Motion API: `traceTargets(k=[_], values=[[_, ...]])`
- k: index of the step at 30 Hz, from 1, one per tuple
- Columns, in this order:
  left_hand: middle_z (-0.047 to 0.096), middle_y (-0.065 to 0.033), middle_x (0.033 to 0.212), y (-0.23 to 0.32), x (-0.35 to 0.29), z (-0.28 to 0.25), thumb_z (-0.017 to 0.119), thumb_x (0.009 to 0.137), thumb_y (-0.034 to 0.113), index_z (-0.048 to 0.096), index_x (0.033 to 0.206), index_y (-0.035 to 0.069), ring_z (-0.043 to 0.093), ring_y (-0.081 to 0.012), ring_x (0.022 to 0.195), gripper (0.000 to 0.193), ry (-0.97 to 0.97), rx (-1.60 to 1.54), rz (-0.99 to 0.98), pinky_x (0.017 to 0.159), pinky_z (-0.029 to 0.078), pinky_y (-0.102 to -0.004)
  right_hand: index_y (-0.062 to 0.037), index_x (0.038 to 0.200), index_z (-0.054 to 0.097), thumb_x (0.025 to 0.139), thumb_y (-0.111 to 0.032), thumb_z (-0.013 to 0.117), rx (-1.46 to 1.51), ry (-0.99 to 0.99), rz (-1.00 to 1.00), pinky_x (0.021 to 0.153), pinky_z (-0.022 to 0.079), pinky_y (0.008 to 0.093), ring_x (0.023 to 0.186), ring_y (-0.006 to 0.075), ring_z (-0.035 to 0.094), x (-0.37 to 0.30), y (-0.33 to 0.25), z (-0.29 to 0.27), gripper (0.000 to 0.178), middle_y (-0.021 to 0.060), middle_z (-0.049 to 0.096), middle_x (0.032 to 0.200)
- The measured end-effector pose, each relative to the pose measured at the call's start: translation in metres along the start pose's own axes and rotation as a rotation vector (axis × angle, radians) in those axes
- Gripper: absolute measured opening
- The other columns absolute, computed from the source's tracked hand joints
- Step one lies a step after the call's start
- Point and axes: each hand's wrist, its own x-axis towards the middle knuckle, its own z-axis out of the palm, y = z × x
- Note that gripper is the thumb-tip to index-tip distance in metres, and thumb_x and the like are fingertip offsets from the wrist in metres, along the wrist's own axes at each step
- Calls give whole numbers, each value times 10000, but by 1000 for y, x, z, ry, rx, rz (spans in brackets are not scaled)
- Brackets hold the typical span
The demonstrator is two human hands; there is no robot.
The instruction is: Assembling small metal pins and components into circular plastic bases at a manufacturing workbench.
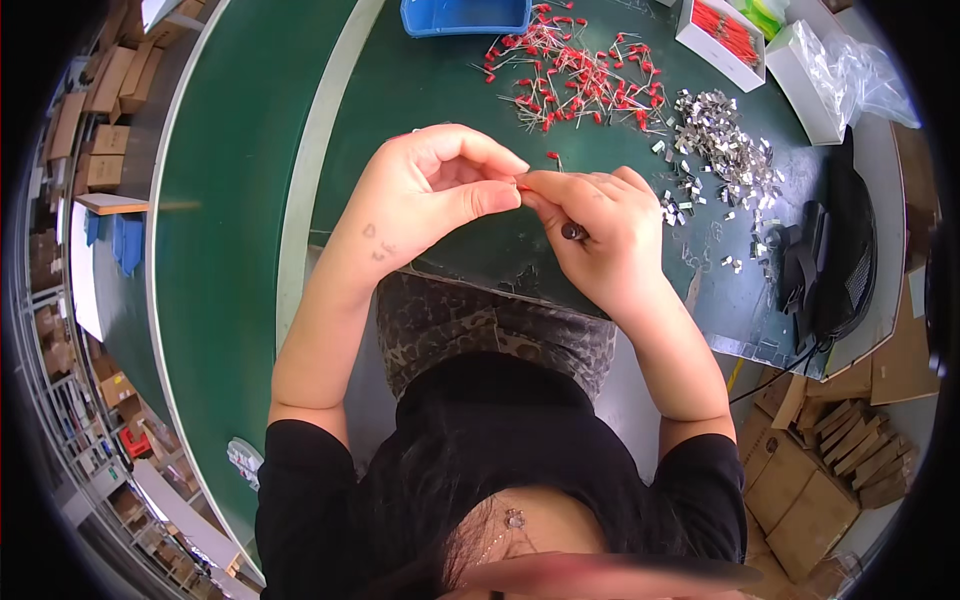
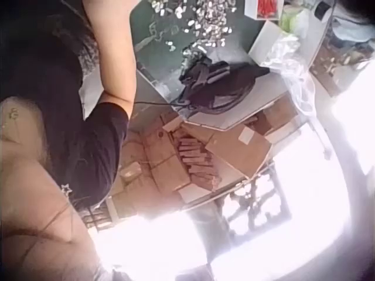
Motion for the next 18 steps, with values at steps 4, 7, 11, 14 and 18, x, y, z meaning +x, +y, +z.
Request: traceTargets(k=[4,7,11,14,18], values=[[728,-75,939,4,-2,-3,778,848,24,745,997,-14,708,-139,879,157,-51,41,-55,815,575,-251,-121,958,681,794,-69,794,-36,40,-74,590,394,313,614,160,652,-2,-1,5,205,7,734,784],[724,-73,924,4,-4,1,773,845,8,742,969,-26,708,-135,864,132,-16,73,-63,802,576,-244,-113,952,678,771,-59,801,-28,35,-72,591,391,308,619,156,657,-3,0,6,226,6,733,782],[721,-70,918,-1,-5,3,771,843,-6,735,961,-26,707,-131,854,125,-6,54,-29,790,576,-242,-112,954,680,763,-55,800,-37,56,-83,591,391,308,624,157,663,-4,3,9,233,5,734,783],[720,-71,916,-2,-6,6,774,838,-10,729,947,-30,707,-129,846,120,30,85,-24,784,576,-241,-114,953,682,765,-55,799,-43,36,-73,592,391,309,628,158,667,-5,1,8,229,5,731,777],[717,-68,910,-9,-7,10,780,830,-16,719,925,-31,698,-123,835,114,86,95,0,781,571,-241,-119,950,684,770,-59,798,-56,30,-60,594,392,310,624,161,666,-4,0,9,221,6,725,763]])
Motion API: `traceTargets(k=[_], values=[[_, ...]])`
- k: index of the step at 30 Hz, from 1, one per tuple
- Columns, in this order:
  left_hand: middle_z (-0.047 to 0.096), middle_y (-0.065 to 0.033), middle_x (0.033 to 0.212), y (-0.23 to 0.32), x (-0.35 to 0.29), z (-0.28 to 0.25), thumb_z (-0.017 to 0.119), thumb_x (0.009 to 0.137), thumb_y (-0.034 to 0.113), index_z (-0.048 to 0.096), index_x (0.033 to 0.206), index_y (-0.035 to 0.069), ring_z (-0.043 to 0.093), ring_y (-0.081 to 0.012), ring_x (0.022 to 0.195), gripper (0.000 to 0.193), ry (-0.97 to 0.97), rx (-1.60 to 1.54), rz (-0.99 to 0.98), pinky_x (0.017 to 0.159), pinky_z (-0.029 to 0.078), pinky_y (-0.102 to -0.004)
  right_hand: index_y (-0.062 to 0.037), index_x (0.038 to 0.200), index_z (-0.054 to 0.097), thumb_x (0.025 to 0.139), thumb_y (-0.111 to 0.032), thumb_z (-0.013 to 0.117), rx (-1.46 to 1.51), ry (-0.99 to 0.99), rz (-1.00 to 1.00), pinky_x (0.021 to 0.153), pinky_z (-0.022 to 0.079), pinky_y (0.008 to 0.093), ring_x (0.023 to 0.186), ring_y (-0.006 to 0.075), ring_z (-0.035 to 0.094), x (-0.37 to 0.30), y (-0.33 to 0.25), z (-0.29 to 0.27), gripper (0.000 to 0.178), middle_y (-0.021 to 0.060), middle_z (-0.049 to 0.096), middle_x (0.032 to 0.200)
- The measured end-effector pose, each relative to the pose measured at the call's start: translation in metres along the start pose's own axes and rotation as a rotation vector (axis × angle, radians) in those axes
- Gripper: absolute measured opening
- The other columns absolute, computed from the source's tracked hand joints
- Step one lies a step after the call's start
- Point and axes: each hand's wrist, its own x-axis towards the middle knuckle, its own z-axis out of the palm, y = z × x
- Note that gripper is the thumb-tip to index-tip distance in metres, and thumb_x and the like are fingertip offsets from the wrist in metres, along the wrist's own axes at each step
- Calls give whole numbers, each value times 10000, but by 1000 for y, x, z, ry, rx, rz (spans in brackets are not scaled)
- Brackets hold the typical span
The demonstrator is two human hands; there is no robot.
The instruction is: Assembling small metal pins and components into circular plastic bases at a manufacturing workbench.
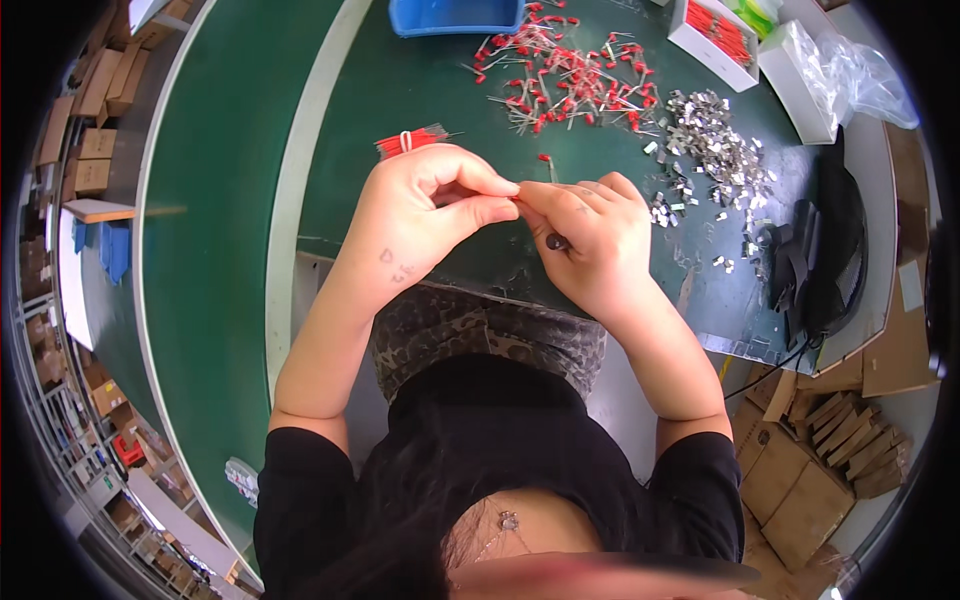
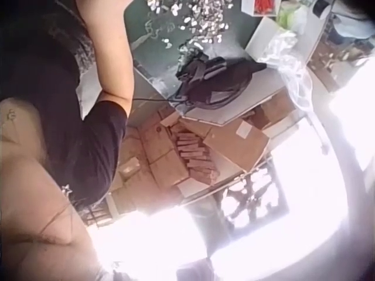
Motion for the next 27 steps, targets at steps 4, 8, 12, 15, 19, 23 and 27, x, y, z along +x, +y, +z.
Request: traceTargets(k=[4,8,12,15,19,23,27], values=[[711,-65,907,-8,0,5,785,821,-16,714,913,-25,682,-124,842,116,67,51,69,786,565,-252,-125,945,686,779,-71,801,-2,-3,43,589,394,312,610,163,659,1,-1,1,209,7,718,750],[705,-61,893,-14,9,11,788,815,-12,714,896,-15,668,-135,858,109,130,112,158,788,560,-266,-130,943,688,785,-85,806,14,20,138,581,397,314,594,168,648,2,1,4,202,6,713,746],[693,-71,965,-19,15,12,802,806,8,714,960,-1,661,-154,905,178,95,131,240,806,556,-275,-135,933,700,790,-90,809,29,23,197,573,405,314,575,172,632,4,4,-6,186,-1,714,749],[673,-86,1055,-11,16,13,819,798,43,700,1053,7,653,-168,957,284,72,106,327,839,546,-283,-131,931,717,798,-86,803,-34,-4,164,569,409,302,559,161,614,16,4,-28,164,-4,720,762],[614,-111,1213,-5,6,-6,832,805,119,636,1227,7,625,-191,1063,478,91,71,431,926,507,-307,-85,957,760,849,-85,760,-237,69,121,578,422,233,556,98,566,37,48,-82,108,4,740,815],[599,-124,1252,-11,-9,-38,753,870,122,600,1273,-16,601,-212,1126,453,218,126,279,997,456,-335,-47,998,748,894,-114,718,-342,11,343,639,487,264,640,136,604,86,172,-130,127,64,723,827],[604,-123,1245,-20,-18,-47,692,888,78,613,1253,-14,604,-213,1122,385,253,167,234,1002,451,-336,-66,976,745,862,-213,736,-557,-209,327,679,520,341,704,221,651,121,238,-119,186,99,719,850]])
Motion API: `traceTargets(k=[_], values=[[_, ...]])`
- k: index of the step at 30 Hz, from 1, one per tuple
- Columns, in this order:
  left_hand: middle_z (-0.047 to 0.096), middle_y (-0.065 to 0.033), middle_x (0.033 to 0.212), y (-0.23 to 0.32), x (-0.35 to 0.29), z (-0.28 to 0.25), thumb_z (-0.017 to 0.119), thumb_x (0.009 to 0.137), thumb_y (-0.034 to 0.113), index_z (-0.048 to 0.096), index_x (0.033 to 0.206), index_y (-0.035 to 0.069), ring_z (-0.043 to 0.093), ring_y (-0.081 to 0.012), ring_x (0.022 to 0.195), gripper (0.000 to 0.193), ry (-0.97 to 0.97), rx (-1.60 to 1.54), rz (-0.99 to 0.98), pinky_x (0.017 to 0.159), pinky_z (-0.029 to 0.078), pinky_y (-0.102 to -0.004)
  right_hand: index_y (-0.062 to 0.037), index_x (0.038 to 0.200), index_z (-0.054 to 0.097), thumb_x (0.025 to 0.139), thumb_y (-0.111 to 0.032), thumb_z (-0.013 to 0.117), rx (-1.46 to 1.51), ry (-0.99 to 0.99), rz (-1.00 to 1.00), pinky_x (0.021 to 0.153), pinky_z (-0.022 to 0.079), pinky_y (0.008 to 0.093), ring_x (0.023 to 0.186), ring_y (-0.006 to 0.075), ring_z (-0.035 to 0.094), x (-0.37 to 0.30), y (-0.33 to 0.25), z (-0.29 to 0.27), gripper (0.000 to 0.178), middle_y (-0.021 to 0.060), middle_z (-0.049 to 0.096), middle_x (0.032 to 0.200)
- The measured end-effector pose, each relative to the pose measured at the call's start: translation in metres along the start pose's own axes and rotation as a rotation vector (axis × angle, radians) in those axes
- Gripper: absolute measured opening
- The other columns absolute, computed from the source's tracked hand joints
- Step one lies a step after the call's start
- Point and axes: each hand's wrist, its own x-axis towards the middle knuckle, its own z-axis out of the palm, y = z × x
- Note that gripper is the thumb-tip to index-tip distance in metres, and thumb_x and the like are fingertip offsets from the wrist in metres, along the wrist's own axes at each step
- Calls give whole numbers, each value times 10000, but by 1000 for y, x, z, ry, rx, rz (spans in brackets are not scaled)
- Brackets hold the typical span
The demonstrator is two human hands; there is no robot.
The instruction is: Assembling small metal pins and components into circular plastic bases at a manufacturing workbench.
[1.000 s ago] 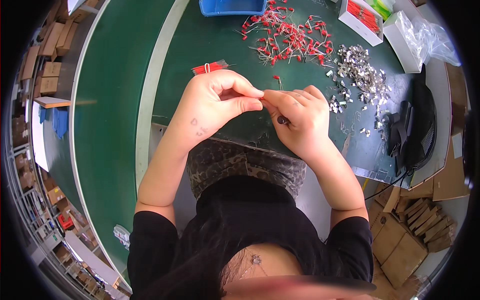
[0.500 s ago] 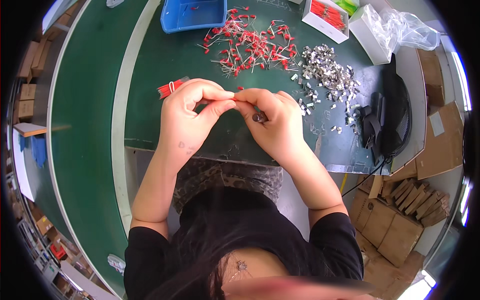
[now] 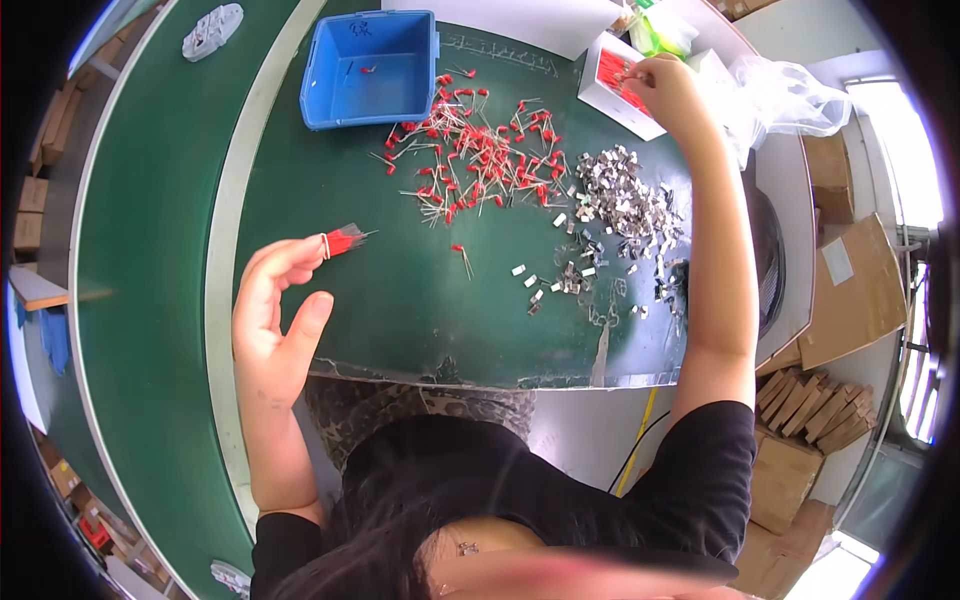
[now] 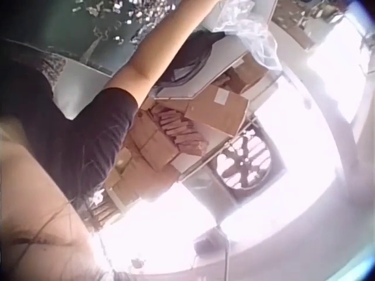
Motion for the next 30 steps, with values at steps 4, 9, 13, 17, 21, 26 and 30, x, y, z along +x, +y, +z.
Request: traceTargets(k=[4,9,13,17,21,26,30], values=[[611,-123,1226,-9,-7,-12,684,889,67,626,1232,-20,606,-210,1117,359,59,73,-50,992,454,-328,-128,930,749,841,-336,737,-290,-244,70,710,544,380,793,271,695,22,5,15,226,65,730,883],[612,-127,1225,-12,-15,-29,667,891,36,634,1214,-27,607,-210,1113,331,132,112,-96,984,456,-325,-59,914,733,851,-266,717,-243,-317,35,669,522,378,694,253,662,33,-4,32,216,129,701,793],[624,-109,1210,-15,-4,-25,671,876,8,653,1207,6,610,-195,1110,332,138,67,-108,956,466,-328,-27,939,731,868,-212,706,-62,-444,135,635,500,339,646,163,629,33,16,13,200,120,686,736],[638,-96,1178,-9,6,-18,719,849,23,679,1179,49,628,-211,1070,333,160,412,-55,915,483,-342,-8,981,728,931,-206,685,51,-31,119,657,487,284,676,96,584,5,-33,-26,208,63,675,742],[663,-72,1084,-20,7,-13,779,814,84,710,1096,76,634,-244,997,290,144,694,100,866,490,-362,-36,996,737,923,-138,699,441,-99,-117,667,504,259,739,111,641,-52,-162,-22,131,72,711,888],[672,-61,1035,-35,20,-5,793,767,28,727,1027,82,625,-263,970,274,85,743,174,853,499,-365,-82,990,746,836,-118,757,399,-210,-478,623,547,339,689,228,680,-91,-235,19,159,73,694,908],[677,-34,974,-41,20,0,796,769,62,727,974,87,624,-255,925,218,126,719,210,826,489,-375,-91,979,749,827,-150,764,413,-184,-521,626,549,353,680,248,683,-88,-244,46,164,56,698,909]])
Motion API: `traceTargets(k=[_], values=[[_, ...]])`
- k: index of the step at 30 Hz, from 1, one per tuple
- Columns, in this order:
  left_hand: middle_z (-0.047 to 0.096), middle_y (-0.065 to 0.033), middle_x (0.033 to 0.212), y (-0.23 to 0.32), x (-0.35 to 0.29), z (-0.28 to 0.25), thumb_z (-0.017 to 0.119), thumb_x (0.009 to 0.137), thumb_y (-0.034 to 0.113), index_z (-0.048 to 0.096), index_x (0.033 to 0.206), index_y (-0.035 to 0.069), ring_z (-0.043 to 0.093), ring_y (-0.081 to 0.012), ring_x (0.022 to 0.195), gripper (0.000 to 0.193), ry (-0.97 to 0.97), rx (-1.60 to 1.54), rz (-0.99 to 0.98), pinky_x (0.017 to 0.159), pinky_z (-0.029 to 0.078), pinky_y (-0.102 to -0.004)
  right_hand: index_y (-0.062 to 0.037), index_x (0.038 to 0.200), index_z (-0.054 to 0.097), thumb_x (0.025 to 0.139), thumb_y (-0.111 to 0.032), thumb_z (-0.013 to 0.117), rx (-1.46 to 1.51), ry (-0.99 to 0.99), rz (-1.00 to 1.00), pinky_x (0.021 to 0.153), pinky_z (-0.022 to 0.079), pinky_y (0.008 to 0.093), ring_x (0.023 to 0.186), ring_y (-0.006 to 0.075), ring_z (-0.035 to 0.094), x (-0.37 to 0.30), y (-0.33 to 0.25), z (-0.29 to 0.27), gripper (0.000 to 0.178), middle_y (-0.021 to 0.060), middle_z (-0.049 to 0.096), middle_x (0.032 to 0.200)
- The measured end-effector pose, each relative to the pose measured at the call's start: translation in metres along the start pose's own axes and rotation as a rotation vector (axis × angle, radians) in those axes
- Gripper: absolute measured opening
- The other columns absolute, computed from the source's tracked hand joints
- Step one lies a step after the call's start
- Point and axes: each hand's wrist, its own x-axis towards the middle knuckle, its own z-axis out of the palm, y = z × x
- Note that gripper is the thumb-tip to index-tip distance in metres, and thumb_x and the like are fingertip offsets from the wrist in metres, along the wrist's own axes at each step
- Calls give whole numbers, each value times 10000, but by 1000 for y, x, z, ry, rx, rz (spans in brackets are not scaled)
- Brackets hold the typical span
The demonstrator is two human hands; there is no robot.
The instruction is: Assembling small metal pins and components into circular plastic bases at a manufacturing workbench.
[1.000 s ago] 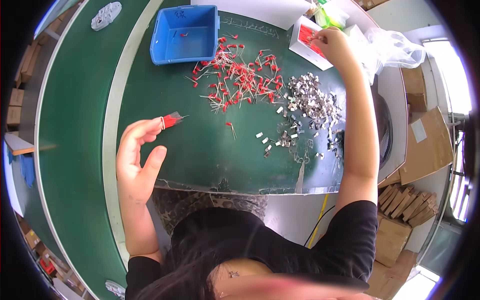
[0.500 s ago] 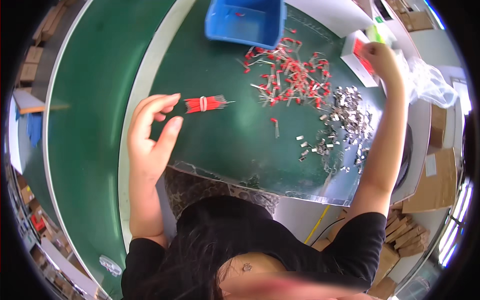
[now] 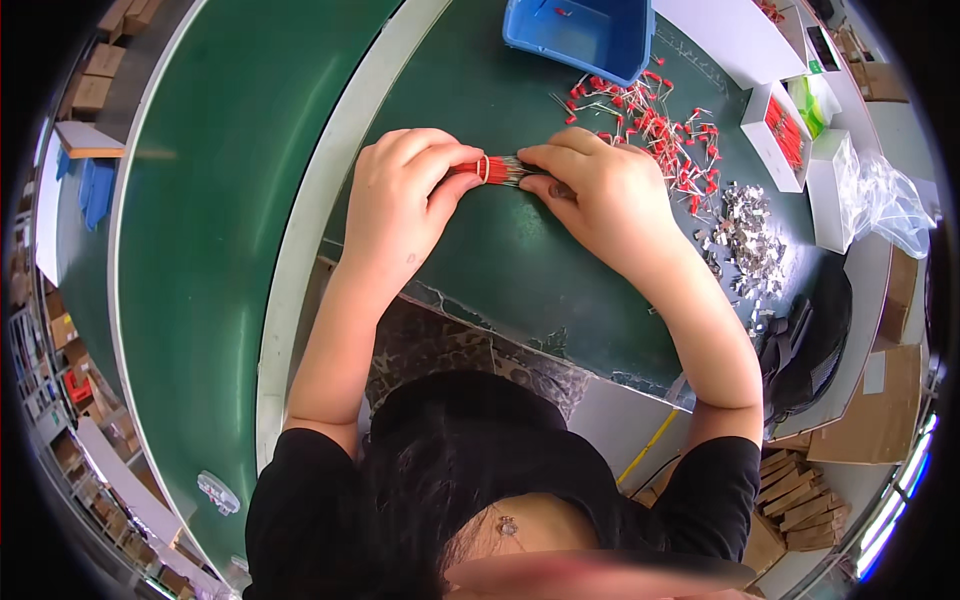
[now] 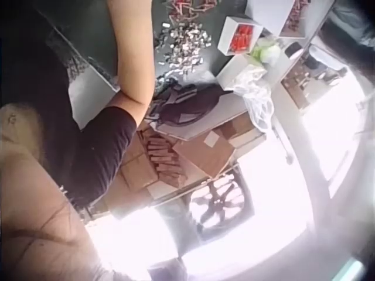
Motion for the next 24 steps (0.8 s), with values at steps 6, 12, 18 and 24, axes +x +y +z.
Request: traceTargets(k=[6,12,18,24], values=[[670,2,917,-3,-3,3,798,782,119,722,935,108,624,-226,883,171,57,-16,43,790,468,-371,-105,977,744,819,-159,759,-17,36,-57,616,535,348,668,238,670,5,2,8,167,26,691,902],[669,3,907,-5,-4,5,799,776,110,722,937,108,625,-223,880,179,70,-38,42,788,467,-367,-124,929,718,803,-148,750,-202,-8,-144,594,487,332,634,217,628,7,-4,7,132,3,662,866],[669,8,921,-5,-4,7,805,773,122,723,940,112,625,-218,886,186,62,-48,39,800,463,-370,-134,908,693,793,-139,743,-288,26,-155,597,462,329,630,199,608,3,-1,10,126,-10,646,870],[656,27,946,0,-3,7,821,764,165,732,946,132,617,-200,914,205,53,-9,14,829,448,-373,-134,914,693,791,-140,743,-320,22,-142,618,468,331,658,193,621,0,3,8,133,-15,649,884]])
